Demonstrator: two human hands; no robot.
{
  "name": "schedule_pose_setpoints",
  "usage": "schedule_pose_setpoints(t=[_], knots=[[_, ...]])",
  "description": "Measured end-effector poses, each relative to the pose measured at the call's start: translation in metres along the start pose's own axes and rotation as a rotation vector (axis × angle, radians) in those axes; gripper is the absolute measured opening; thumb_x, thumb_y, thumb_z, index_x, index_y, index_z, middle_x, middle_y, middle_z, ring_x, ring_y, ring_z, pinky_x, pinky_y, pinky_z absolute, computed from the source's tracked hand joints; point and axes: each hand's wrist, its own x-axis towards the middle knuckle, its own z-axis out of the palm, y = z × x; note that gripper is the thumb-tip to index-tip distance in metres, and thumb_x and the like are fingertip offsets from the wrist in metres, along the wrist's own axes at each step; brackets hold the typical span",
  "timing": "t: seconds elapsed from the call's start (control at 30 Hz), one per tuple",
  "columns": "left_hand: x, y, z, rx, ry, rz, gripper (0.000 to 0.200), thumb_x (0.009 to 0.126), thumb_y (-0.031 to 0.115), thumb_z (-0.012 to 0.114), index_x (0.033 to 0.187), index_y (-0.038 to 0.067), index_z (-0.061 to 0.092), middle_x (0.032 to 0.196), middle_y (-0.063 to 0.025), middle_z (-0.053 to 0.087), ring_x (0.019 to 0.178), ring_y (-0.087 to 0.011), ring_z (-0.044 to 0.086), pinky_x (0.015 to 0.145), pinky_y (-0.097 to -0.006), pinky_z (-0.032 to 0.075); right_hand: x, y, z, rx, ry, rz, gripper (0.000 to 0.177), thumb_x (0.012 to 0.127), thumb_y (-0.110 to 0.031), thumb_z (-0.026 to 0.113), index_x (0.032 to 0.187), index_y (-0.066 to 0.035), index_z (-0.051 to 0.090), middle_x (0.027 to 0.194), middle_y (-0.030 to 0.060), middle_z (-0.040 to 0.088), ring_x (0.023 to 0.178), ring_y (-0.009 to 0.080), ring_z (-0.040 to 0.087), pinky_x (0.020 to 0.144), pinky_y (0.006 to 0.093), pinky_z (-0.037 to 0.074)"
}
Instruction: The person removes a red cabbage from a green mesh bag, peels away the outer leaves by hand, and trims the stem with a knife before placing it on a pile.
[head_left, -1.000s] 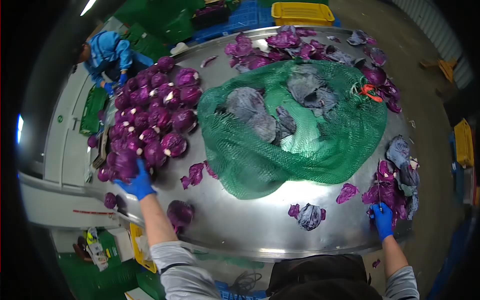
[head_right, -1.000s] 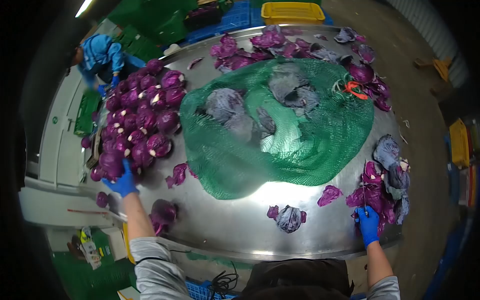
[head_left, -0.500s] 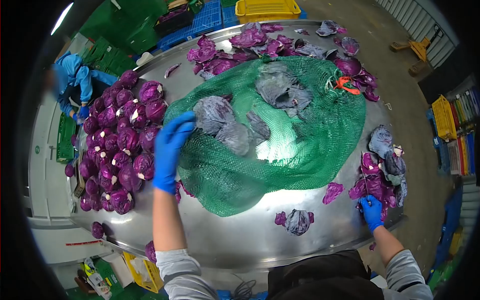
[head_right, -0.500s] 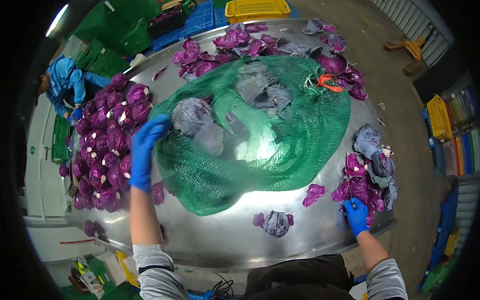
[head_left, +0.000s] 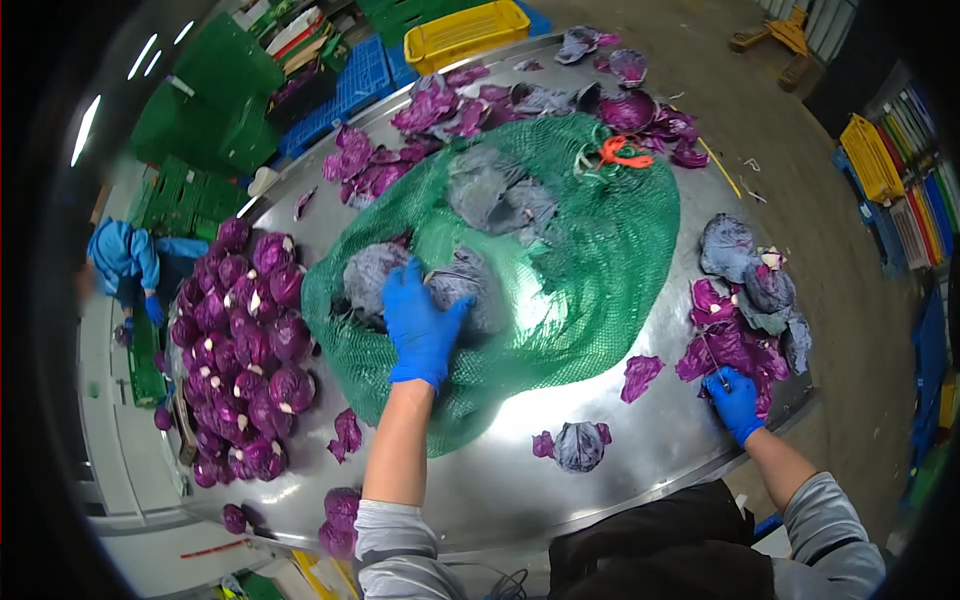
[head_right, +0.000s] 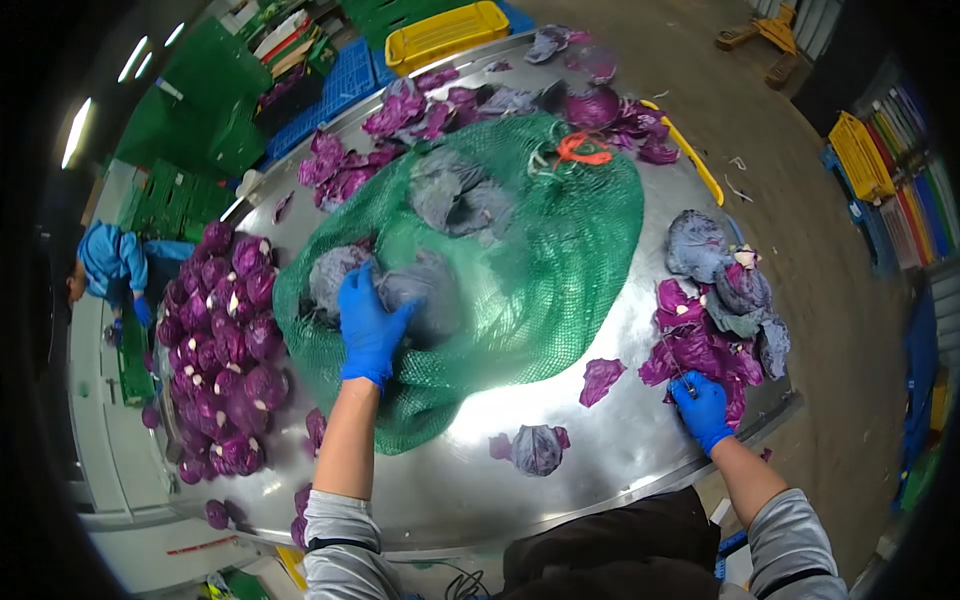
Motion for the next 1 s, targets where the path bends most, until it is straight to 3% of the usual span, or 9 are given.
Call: schedule_pose_setpoints(t=[0.03,0.1,0.17,0.5,0.77,0.83,0.9,0.97,1.0], knots=[[0.002,-0.003,0.014,0.086,0.157,-0.049,0.084,0.065,0.039,0.079,0.126,-0.007,0.043,0.123,-0.0293,0.049,0.115,-0.0382,0.049,0.097,-0.0422,0.041,-0.001,-0.001,-0.001,-0.032,-0.027,0.009,0.023,0.083,-0.024,0.066,0.075,-0.003,0.060,0.061,0.0115,0.058,0.051,0.0178,0.053,0.052,0.0336,0.042],[0.016,-0.028,0.051,-1.027,-0.301,-0.358,0.096,0.062,0.029,0.085,0.132,-0.009,0.033,0.131,-0.0221,0.044,0.113,-0.0310,0.051,0.097,-0.0364,0.040,-0.001,-0.003,-0.005,-0.065,-0.025,0.028,0.023,0.083,-0.025,0.066,0.076,-0.004,0.061,0.062,0.0128,0.059,0.051,0.0202,0.054,0.053,0.0345,0.043],[0.014,-0.025,0.076,-0.794,-0.027,-0.491,0.083,0.064,0.022,0.084,0.127,-0.008,0.040,0.122,-0.0183,0.052,0.103,-0.0271,0.056,0.091,-0.0359,0.045,-0.002,-0.005,-0.003,-0.070,-0.029,0.001,0.024,0.082,-0.028,0.066,0.077,-0.005,0.063,0.064,0.0135,0.060,0.053,0.0236,0.055,0.053,0.0359,0.044],[0.013,-0.019,0.074,-1.476,-0.047,-0.574,0.053,0.074,0.017,0.073,0.119,-0.001,0.054,0.113,-0.0125,0.060,0.099,-0.0261,0.059,0.088,-0.0380,0.047,-0.006,-0.021,-0.010,-0.161,-0.004,-0.026,0.023,0.081,-0.033,0.064,0.078,-0.010,0.065,0.065,0.0106,0.063,0.059,0.0286,0.062,0.056,0.0395,0.047],[-0.072,0.141,-0.045,-1.369,-0.321,-0.063,0.099,0.057,0.019,0.079,0.141,0.003,0.030,0.132,-0.0117,0.046,0.121,-0.0264,0.047,0.101,-0.0373,0.040,0.003,0.000,-0.010,-0.009,-0.079,-0.033,0.025,0.083,-0.034,0.061,0.078,-0.010,0.064,0.063,0.0097,0.063,0.055,0.0255,0.061,0.053,0.0389,0.048],[-0.098,0.163,-0.034,-1.240,-0.349,-0.023,0.105,0.054,0.019,0.082,0.142,0.002,0.027,0.132,-0.0123,0.046,0.120,-0.0269,0.047,0.101,-0.0372,0.040,0.012,0.001,-0.010,0.422,-0.272,0.320,0.024,0.085,-0.031,0.060,0.078,-0.008,0.063,0.061,0.0074,0.060,0.049,0.0181,0.057,0.046,0.0342,0.046],[-0.130,0.179,-0.013,-1.140,-0.451,-0.013,0.119,0.048,0.018,0.088,0.145,0.001,0.020,0.132,-0.0138,0.045,0.118,-0.0261,0.049,0.101,-0.0365,0.040,0.017,0.003,-0.019,0.485,-0.293,0.227,0.022,0.085,-0.028,0.059,0.078,-0.007,0.061,0.058,0.0040,0.056,0.046,0.0111,0.053,0.041,0.0297,0.042],[-0.162,0.183,0.021,-0.822,-0.424,0.136,0.109,0.052,0.021,0.088,0.140,0.001,0.027,0.125,-0.0128,0.048,0.112,-0.0234,0.051,0.099,-0.0363,0.043,0.019,-0.003,-0.029,0.392,-0.356,0.272,0.016,0.085,-0.023,0.060,0.085,-0.007,0.061,0.063,0.0069,0.058,0.047,0.0182,0.056,0.043,0.0334,0.044],[-0.179,0.189,0.035,-0.831,-0.456,0.115,0.109,0.052,0.021,0.088,0.140,0.001,0.027,0.125,-0.0128,0.048,0.112,-0.0234,0.051,0.099,-0.0363,0.043,0.015,0.004,-0.028,0.218,-0.295,0.018,0.014,0.084,-0.020,0.059,0.089,-0.006,0.060,0.069,0.0084,0.060,0.054,0.0225,0.058,0.048,0.0356,0.046]])
